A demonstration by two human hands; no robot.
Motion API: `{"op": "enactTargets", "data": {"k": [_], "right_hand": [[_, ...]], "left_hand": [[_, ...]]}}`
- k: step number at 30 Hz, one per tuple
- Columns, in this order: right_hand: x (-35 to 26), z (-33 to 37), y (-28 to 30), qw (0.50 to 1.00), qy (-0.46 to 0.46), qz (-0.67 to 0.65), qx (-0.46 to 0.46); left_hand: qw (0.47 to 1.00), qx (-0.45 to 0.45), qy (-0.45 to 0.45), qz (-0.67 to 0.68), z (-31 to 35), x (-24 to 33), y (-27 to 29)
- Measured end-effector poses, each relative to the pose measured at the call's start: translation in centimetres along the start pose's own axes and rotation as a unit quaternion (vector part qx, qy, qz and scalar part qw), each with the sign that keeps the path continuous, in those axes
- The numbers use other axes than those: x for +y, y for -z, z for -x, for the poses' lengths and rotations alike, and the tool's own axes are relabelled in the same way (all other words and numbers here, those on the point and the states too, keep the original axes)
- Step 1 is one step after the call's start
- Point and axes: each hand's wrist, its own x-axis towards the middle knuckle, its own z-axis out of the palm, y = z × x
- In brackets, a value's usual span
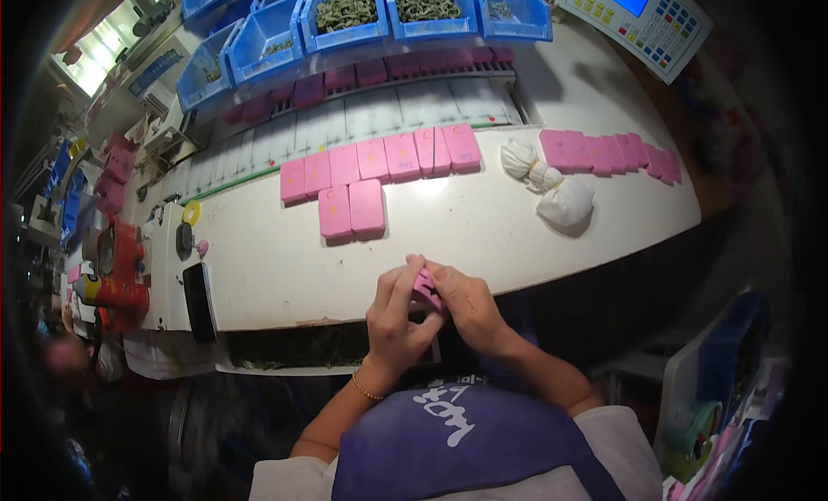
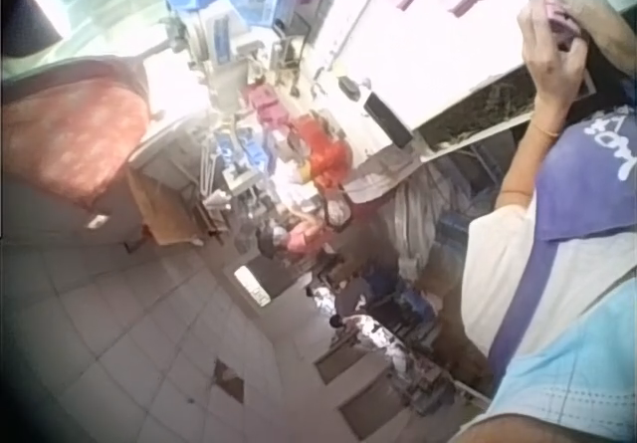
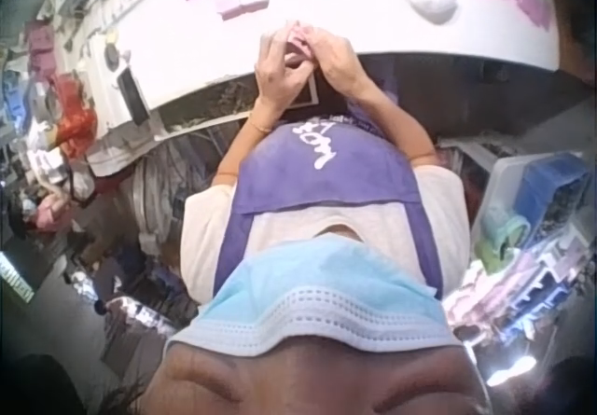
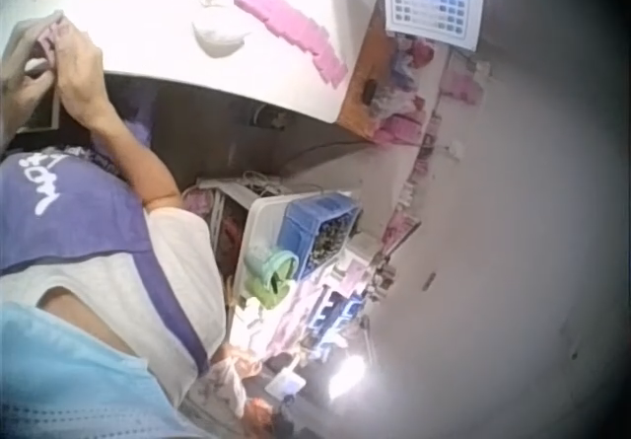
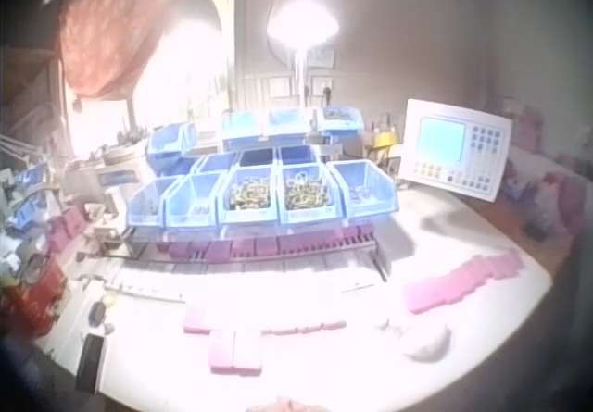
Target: The worker is assembling small metal pins and components into pink plastic molds or housings at an industrial workbench.
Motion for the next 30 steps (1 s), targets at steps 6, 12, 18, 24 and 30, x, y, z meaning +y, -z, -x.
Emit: {"op": "enactTargets", "data": {"k": [6,12,18,24,30], "right_hand": [[-1.8,-0.9,1.7,0.991,-0.113,-0.064,-0.029],[-1.8,-0.7,1.0,0.998,-0.032,-0.014,0.052],[-1.3,-2.9,0.6,0.986,-0.082,-0.136,0.059],[-2.0,-4.1,0.5,0.997,-0.028,-0.014,-0.067],[-2.5,-4.5,1.5,0.943,0.161,0.28,-0.078]], "left_hand": [[0.993,-0.025,0.068,0.091,-0.2,0.0,0.5],[0.994,-0.043,0.061,0.075,0.4,-0.9,0.1],[0.997,0.069,-0.002,-0.017,1.9,-0.4,-1.1],[0.999,0.028,-0.017,-0.017,2.0,-1.9,0.6],[0.987,-0.069,0.131,0.064,-2.3,-1.1,2.9]]}}
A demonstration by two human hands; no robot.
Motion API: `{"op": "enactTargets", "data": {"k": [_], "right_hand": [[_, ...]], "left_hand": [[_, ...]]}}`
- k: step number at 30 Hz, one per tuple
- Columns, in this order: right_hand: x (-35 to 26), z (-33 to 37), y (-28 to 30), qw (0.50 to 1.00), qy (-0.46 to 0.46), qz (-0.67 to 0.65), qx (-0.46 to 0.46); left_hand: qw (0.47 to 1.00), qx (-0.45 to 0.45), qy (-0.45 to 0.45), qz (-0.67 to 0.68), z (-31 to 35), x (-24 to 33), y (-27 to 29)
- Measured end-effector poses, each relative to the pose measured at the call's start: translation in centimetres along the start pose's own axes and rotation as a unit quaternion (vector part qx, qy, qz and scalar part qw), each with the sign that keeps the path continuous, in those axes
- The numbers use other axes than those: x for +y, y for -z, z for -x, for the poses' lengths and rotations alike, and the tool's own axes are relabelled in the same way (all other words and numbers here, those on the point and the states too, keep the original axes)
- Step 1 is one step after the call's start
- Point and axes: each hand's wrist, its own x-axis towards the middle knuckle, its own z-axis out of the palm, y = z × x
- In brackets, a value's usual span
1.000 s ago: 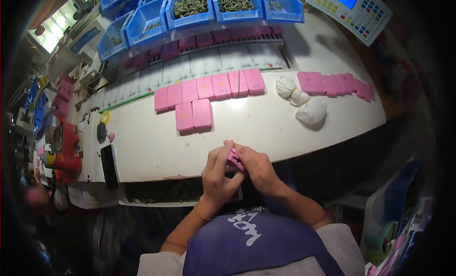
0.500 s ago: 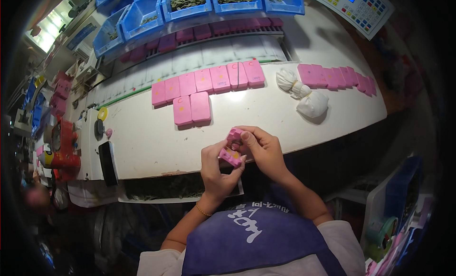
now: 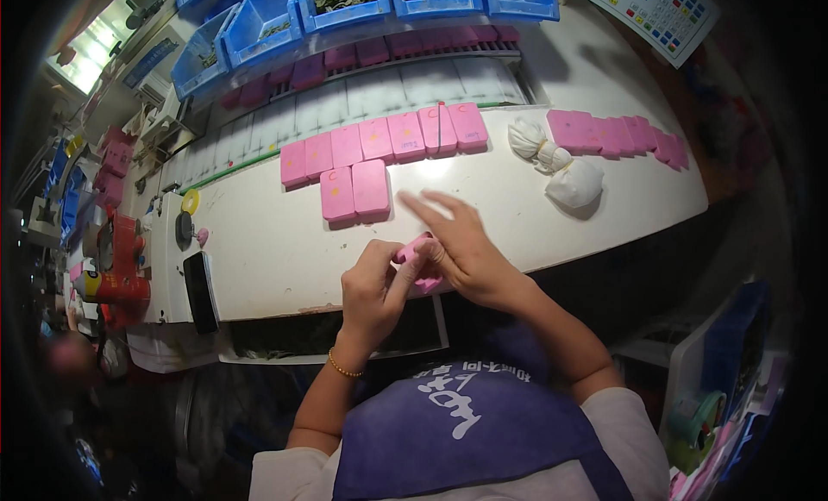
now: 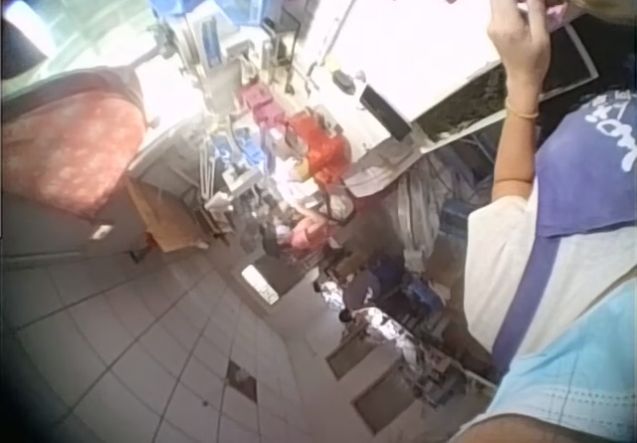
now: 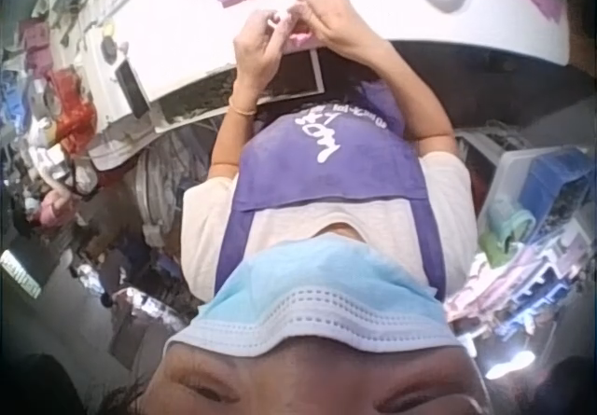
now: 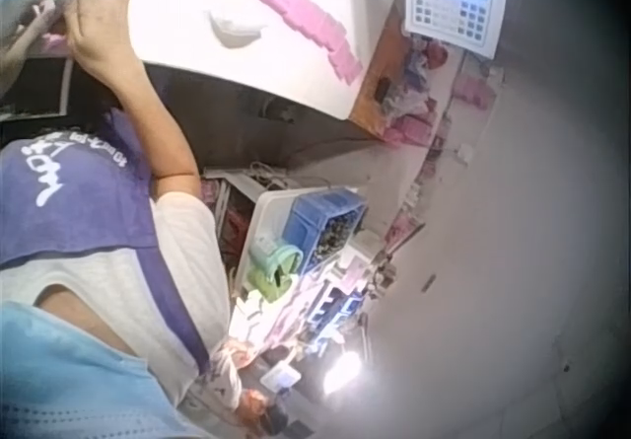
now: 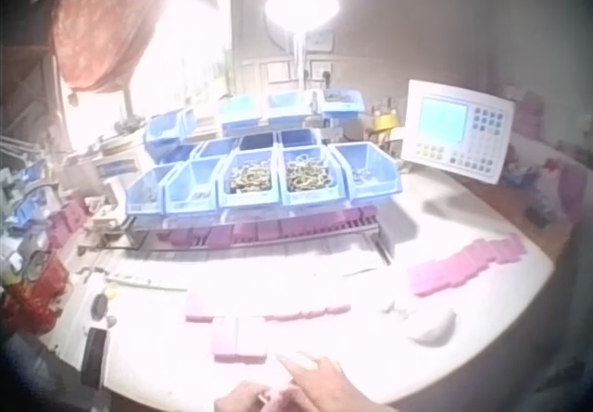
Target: The worker is assembling small metal pins and components into pink plastic molds or housings at an industrial workbench.
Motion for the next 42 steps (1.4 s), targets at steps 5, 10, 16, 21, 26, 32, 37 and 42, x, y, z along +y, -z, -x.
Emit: {"op": "enactTargets", "data": {"k": [5,10,16,21,26,32,37,42], "right_hand": [[-1.1,2.5,1.3,0.986,-0.001,0.164,-0.01],[-1.4,3.0,1.1,0.988,0.099,0.092,0.07],[-2.2,1.7,-0.6,0.98,0.166,-0.065,0.093],[-0.4,2.5,0.7,0.99,0.106,-0.033,0.092],[0.2,4.3,1.0,0.99,-0.052,-0.104,0.08],[0.8,4.9,0.1,0.994,-0.035,-0.028,0.099],[1.0,4.8,-0.1,0.984,0.083,0.092,0.132],[0.9,5.2,0.6,0.981,0.076,0.125,0.126]], "left_hand": [[0.984,0.042,0.15,0.084,-0.9,-3.6,1.6],[0.994,0.081,-0.002,-0.069,0.1,-1.2,0.0],[0.97,0.06,-0.165,-0.167,0.9,-1.0,-1.2],[0.999,0.01,0.036,0.015,0.8,-0.5,-1.2],[0.981,-0.041,0.128,0.137,0.7,-0.7,-0.8],[0.995,-0.055,0.044,0.065,0.4,0.3,-2.7],[0.999,-0.038,-0.007,-0.025,0.4,1.2,-3.3],[0.995,-0.058,-0.04,-0.07,0.3,1.2,-3.2]]}}
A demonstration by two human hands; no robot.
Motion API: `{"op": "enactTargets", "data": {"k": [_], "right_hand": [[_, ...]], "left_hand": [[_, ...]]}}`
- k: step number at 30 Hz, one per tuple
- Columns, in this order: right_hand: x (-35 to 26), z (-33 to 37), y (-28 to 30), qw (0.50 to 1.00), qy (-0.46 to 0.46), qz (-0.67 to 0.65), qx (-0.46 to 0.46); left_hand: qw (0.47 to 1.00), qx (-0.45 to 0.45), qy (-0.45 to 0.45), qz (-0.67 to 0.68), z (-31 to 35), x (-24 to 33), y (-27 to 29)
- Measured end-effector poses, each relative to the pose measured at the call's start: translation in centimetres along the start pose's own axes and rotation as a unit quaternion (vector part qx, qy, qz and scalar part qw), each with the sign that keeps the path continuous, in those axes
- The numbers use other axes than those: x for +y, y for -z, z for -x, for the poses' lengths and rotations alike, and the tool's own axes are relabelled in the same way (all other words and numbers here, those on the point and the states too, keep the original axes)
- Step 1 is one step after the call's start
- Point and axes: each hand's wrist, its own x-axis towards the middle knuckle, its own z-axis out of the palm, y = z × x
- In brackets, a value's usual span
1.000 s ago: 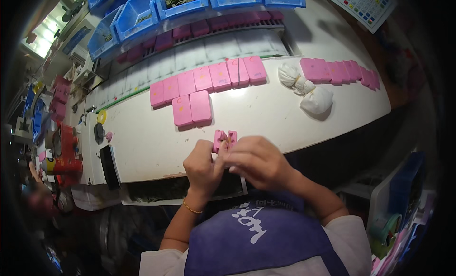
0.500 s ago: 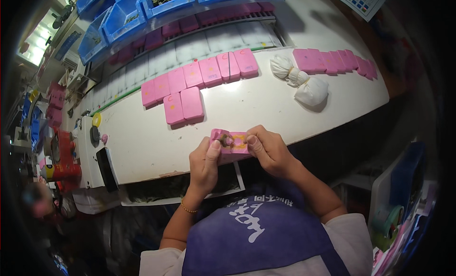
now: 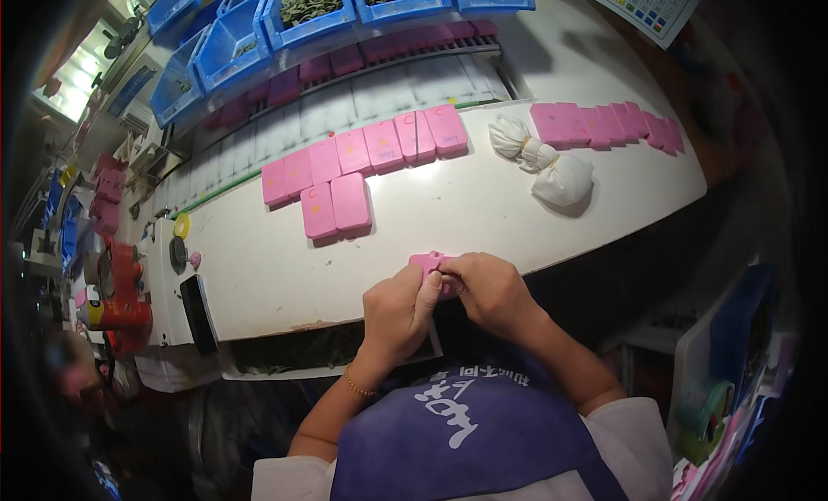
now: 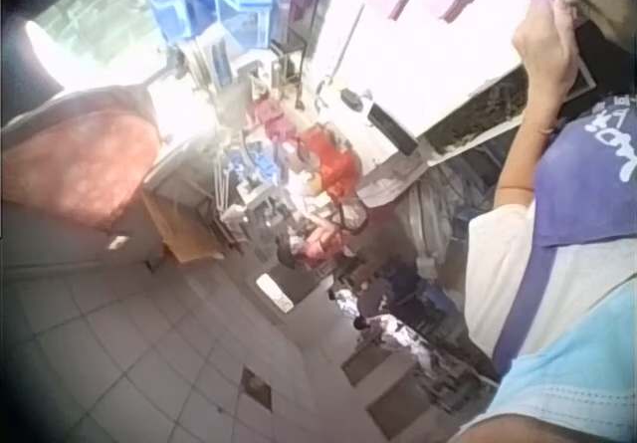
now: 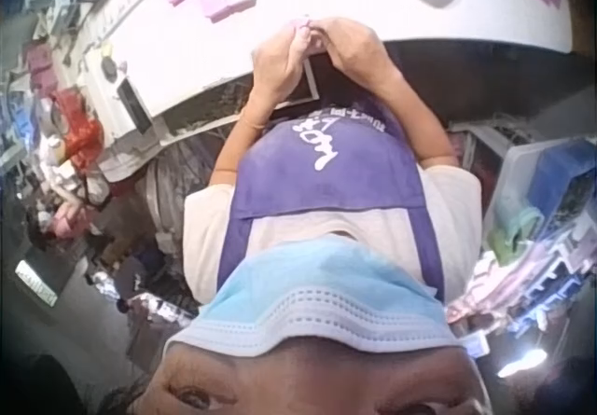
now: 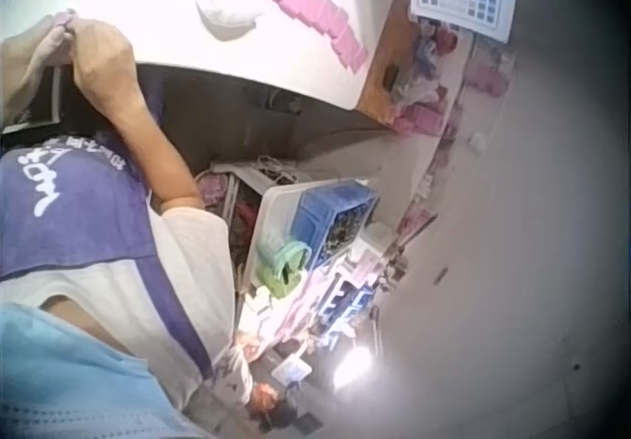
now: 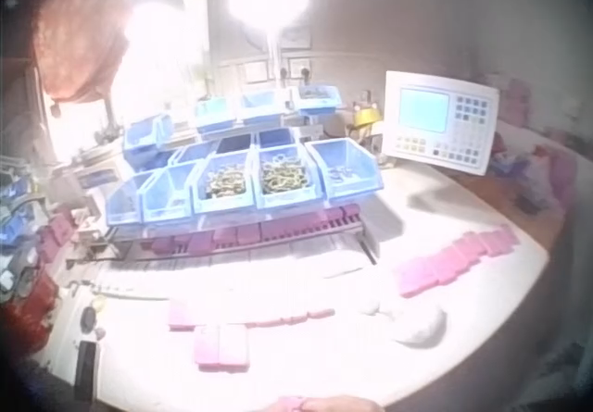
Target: The worker is assembling small metal pins and components into pink plastic molds or housings at an industrial workbench.
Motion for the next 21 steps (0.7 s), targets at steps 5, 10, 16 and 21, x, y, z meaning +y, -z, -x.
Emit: {"op": "enactTargets", "data": {"k": [5,10,16,21], "right_hand": [[0.7,0.1,-0.5,1.0,0.006,0.015,0.001],[1.0,0.1,-0.7,1.0,0.011,0.016,0.008],[1.1,0.2,-0.7,1.0,0.006,0.012,0.008],[1.1,0.5,-0.4,1.0,0.0,0.009,-0.01]], "left_hand": [[0.994,-0.024,0.072,0.075,-0.3,0.4,0.5],[0.988,-0.023,0.092,0.118,-0.1,-0.9,0.5],[0.981,-0.016,0.111,0.156,0.0,-0.9,0.5],[0.978,-0.016,0.116,0.17,0.1,-1.0,0.6]]}}
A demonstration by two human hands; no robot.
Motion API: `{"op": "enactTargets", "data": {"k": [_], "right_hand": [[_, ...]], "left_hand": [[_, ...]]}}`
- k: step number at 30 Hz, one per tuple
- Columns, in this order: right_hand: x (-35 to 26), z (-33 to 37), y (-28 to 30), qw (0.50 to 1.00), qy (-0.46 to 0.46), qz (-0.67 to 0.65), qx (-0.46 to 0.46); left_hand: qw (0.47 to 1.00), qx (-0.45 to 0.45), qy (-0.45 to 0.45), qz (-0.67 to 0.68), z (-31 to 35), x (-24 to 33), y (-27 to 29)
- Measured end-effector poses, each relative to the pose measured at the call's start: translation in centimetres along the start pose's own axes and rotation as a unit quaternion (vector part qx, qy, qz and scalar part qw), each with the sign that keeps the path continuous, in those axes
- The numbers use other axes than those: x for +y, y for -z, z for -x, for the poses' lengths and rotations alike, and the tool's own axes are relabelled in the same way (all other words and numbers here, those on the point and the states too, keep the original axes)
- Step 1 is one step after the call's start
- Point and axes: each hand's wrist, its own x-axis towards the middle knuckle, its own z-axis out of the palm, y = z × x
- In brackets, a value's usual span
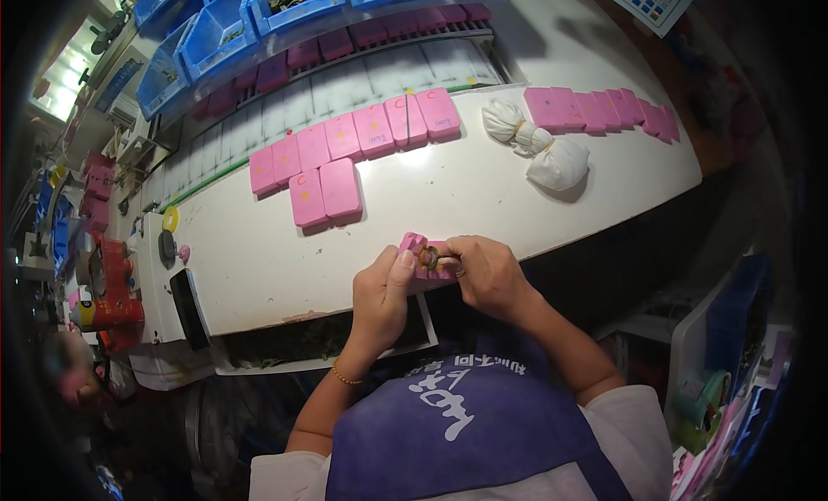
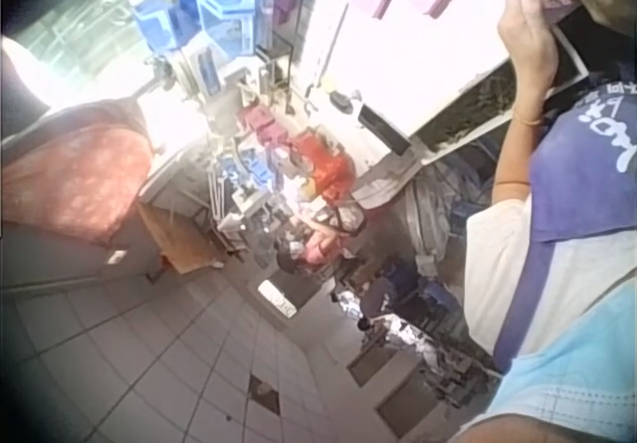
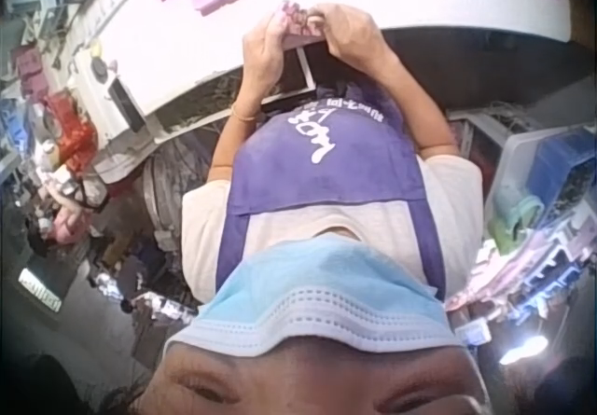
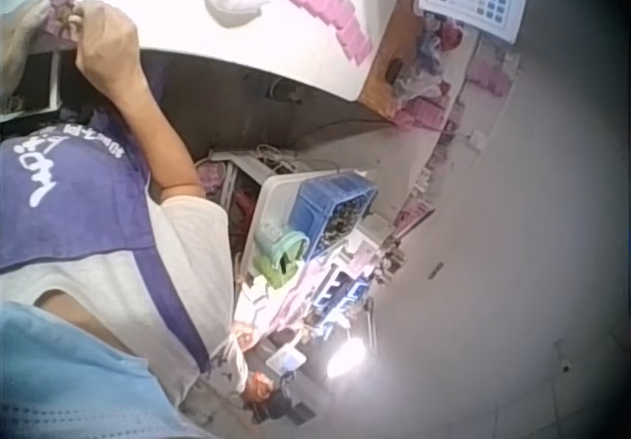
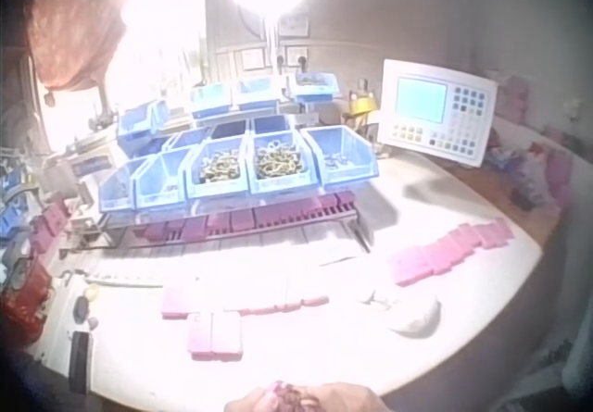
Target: The worker is assembling small metal pins and components into pink plastic molds or housings at an industrial workbench.
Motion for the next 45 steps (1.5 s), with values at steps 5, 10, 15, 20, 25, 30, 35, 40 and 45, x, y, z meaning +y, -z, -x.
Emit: {"op": "enactTargets", "data": {"k": [5,10,15,20,25,30,35,40,45], "right_hand": [[-0.1,0.1,-0.1,1.0,-0.002,0.002,0.009],[0.0,0.1,-0.1,1.0,-0.005,-0.004,0.016],[0.1,0.2,-0.2,1.0,-0.014,-0.016,0.023],[-0.7,0.2,-1.3,0.978,-0.154,-0.106,0.091],[1.0,-2.8,-2.3,0.94,-0.29,-0.128,0.129],[-0.7,-3.8,-1.2,0.972,-0.226,0.017,0.058],[-2.4,-0.8,0.1,0.895,-0.308,-0.297,-0.129],[-4.5,0.2,-2.6,0.871,-0.208,-0.442,-0.061],[-4.0,1.0,-4.2,0.944,-0.116,-0.309,-0.025]], "left_hand": [[1.0,0.003,0.001,0.011,0.1,0.1,-0.1],[0.999,0.003,0.011,0.032,0.1,-0.1,0.0],[0.997,0.013,0.037,0.067,0.1,0.3,0.0],[0.999,0.029,0.005,0.017,0.3,0.0,0.0],[0.995,0.042,-0.05,-0.073,0.2,0.1,-0.9],[0.975,0.084,-0.105,-0.176,0.0,-0.7,-0.6],[0.982,0.149,-0.116,-0.017,0.4,-1.6,0.0],[0.92,0.073,-0.008,0.385,1.0,0.4,0.0],[0.715,0.152,0.172,0.66,-0.8,0.9,0.3]]}}
